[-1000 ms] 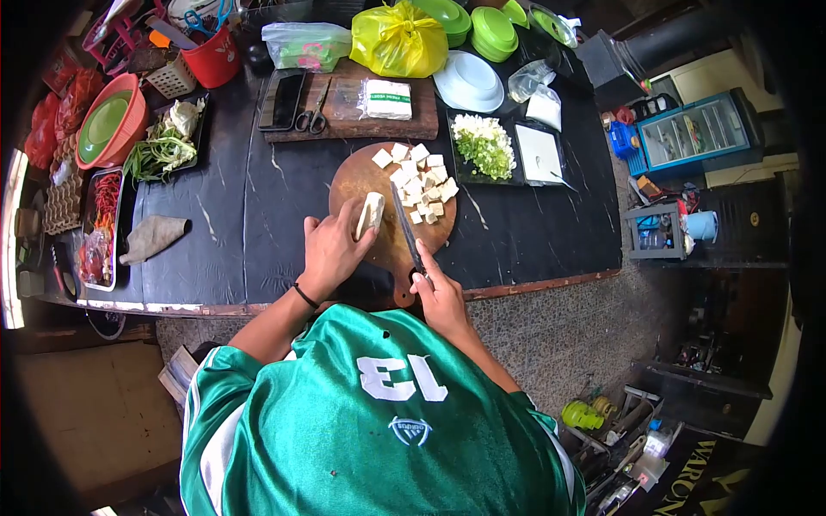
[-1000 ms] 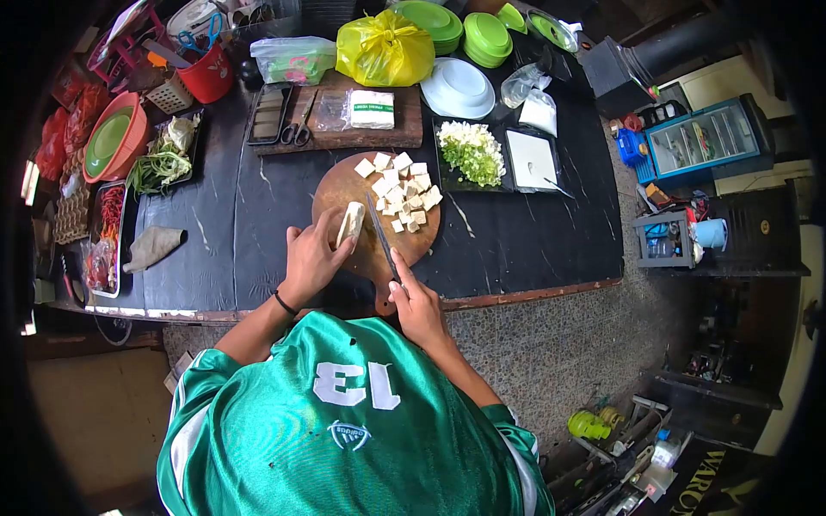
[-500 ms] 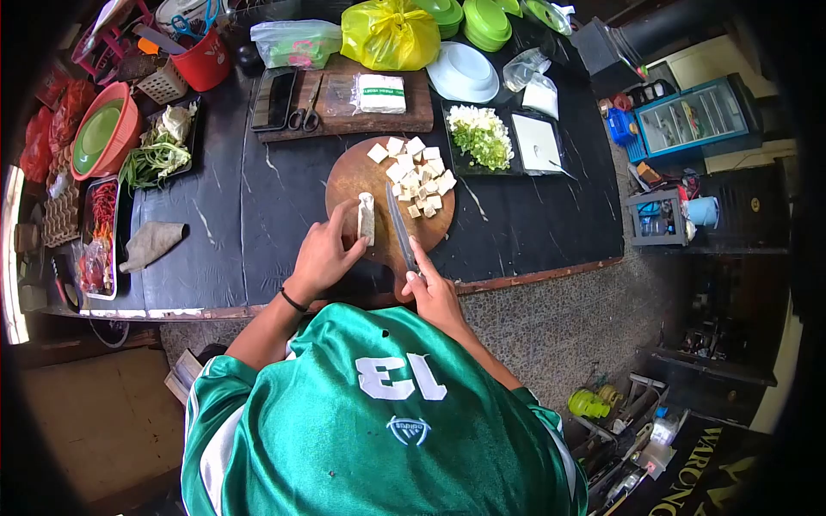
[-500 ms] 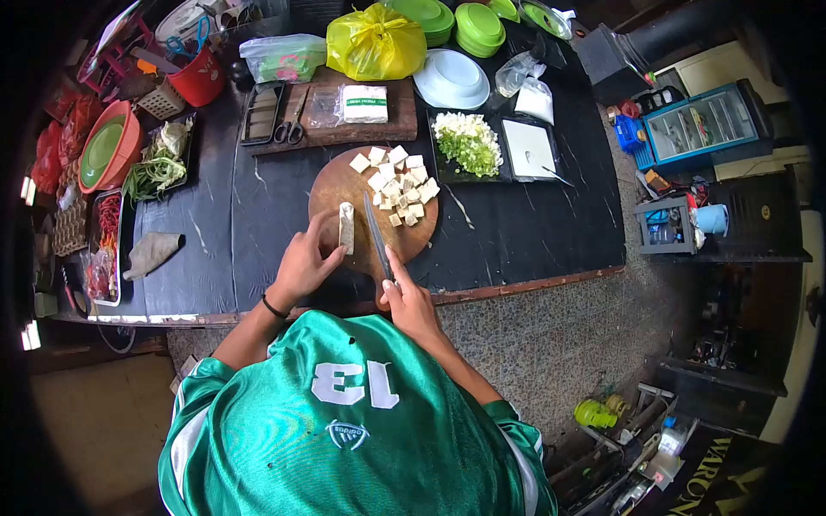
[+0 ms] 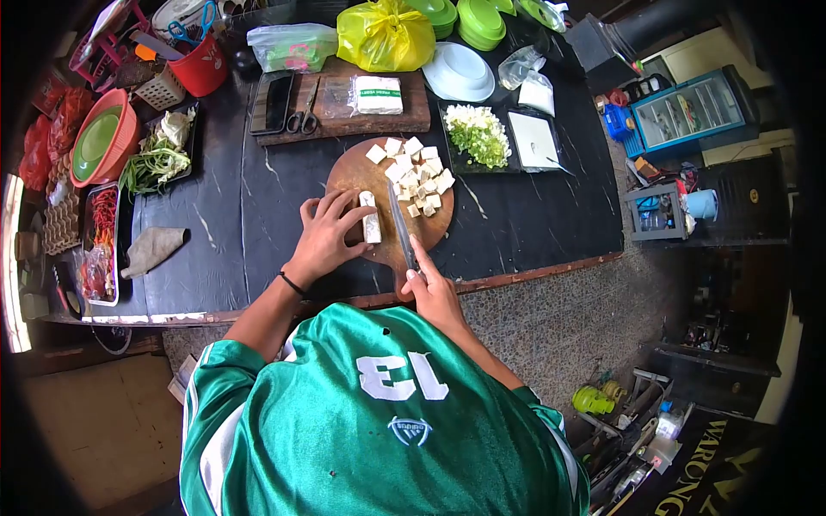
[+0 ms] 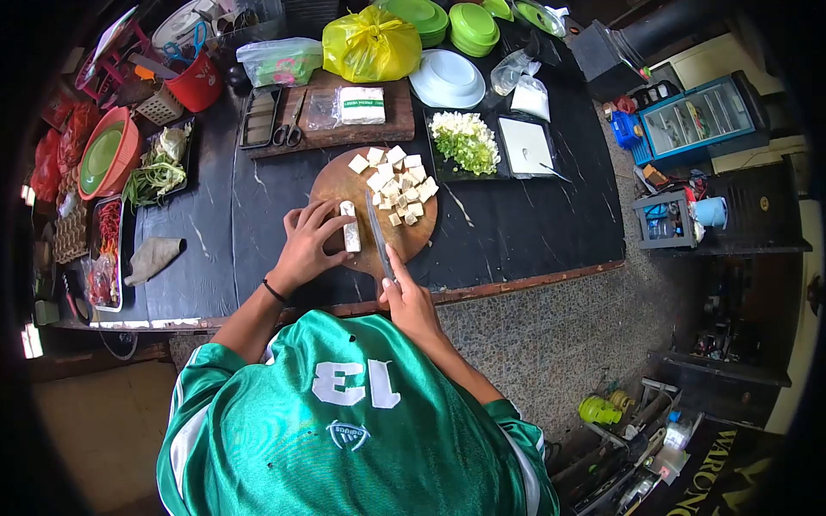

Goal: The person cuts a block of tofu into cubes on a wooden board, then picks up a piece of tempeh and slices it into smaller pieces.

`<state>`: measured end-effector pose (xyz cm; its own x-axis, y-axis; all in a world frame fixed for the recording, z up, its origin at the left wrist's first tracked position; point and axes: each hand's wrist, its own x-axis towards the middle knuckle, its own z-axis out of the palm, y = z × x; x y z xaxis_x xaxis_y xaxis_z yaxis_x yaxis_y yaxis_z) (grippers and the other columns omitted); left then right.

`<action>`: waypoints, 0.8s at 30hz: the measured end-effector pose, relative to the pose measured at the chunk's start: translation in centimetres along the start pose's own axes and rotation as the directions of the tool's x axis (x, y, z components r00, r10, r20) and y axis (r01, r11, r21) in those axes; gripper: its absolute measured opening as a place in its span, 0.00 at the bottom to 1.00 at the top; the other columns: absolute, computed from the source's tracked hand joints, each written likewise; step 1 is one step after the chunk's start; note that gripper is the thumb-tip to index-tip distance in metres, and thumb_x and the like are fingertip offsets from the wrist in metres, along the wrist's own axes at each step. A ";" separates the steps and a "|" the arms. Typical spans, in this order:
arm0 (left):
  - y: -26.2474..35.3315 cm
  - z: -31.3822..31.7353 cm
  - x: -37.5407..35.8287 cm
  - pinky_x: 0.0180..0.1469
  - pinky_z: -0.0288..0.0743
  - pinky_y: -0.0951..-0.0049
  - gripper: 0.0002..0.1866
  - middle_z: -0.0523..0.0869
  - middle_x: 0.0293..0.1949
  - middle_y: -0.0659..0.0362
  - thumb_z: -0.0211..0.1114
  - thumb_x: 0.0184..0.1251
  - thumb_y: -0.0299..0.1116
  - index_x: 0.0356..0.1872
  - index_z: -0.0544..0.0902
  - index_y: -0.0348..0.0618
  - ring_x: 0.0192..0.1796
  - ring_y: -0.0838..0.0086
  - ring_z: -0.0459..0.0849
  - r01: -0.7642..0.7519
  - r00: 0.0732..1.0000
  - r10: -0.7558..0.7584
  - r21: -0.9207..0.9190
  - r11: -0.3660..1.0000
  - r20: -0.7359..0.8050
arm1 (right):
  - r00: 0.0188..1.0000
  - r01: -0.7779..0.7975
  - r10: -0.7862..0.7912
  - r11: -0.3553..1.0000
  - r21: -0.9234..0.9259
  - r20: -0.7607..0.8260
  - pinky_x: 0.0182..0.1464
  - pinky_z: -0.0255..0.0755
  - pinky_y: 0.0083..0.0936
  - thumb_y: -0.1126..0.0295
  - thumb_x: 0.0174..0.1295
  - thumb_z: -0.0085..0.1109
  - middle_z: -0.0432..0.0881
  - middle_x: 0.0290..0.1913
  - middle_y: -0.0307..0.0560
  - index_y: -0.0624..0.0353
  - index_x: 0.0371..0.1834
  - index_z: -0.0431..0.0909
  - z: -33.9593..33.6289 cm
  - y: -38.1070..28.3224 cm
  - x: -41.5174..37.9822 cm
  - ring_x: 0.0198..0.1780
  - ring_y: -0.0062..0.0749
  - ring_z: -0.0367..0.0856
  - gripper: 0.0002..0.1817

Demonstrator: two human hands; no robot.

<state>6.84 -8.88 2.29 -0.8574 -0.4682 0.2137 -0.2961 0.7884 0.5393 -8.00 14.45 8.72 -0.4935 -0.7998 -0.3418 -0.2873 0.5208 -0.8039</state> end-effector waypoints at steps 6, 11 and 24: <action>1.4 2.1 -0.5 0.84 0.55 0.37 0.43 0.80 0.84 0.57 0.88 0.62 0.53 0.78 0.83 0.58 0.87 0.61 0.73 0.088 0.985 -0.095 -0.055 0.995 -0.144 | 1.000 -0.024 0.024 1.000 0.003 -0.017 0.50 0.87 0.41 0.66 0.88 0.56 0.90 0.34 0.49 0.36 1.00 0.56 0.6 -0.5 -0.3 0.38 0.39 0.94 0.40; 1.1 2.6 -1.0 0.87 0.52 0.38 0.37 0.81 0.84 0.58 0.86 0.67 0.53 0.75 0.86 0.55 0.88 0.63 0.74 0.026 0.976 -0.039 -0.063 0.998 -0.213 | 1.000 -0.012 0.011 1.000 0.005 0.011 0.52 0.86 0.39 0.67 0.87 0.56 0.91 0.35 0.49 0.36 1.00 0.57 1.2 -0.5 -0.6 0.39 0.36 0.94 0.40; 0.7 2.5 -1.0 0.87 0.53 0.39 0.31 0.86 0.80 0.63 0.83 0.72 0.51 0.72 0.89 0.54 0.86 0.63 0.77 -0.010 0.974 0.000 -0.046 0.999 -0.226 | 0.993 0.118 -0.118 0.993 0.014 0.003 0.54 0.86 0.40 0.63 0.93 0.47 0.91 0.36 0.52 0.41 1.00 0.56 3.8 -1.1 0.4 0.40 0.42 0.94 0.35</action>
<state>6.40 -6.90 0.43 -0.7398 -0.5467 0.3923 -0.2675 0.7739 0.5740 -4.78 12.41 7.65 -0.4537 -0.8566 -0.2457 -0.3321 0.4184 -0.8454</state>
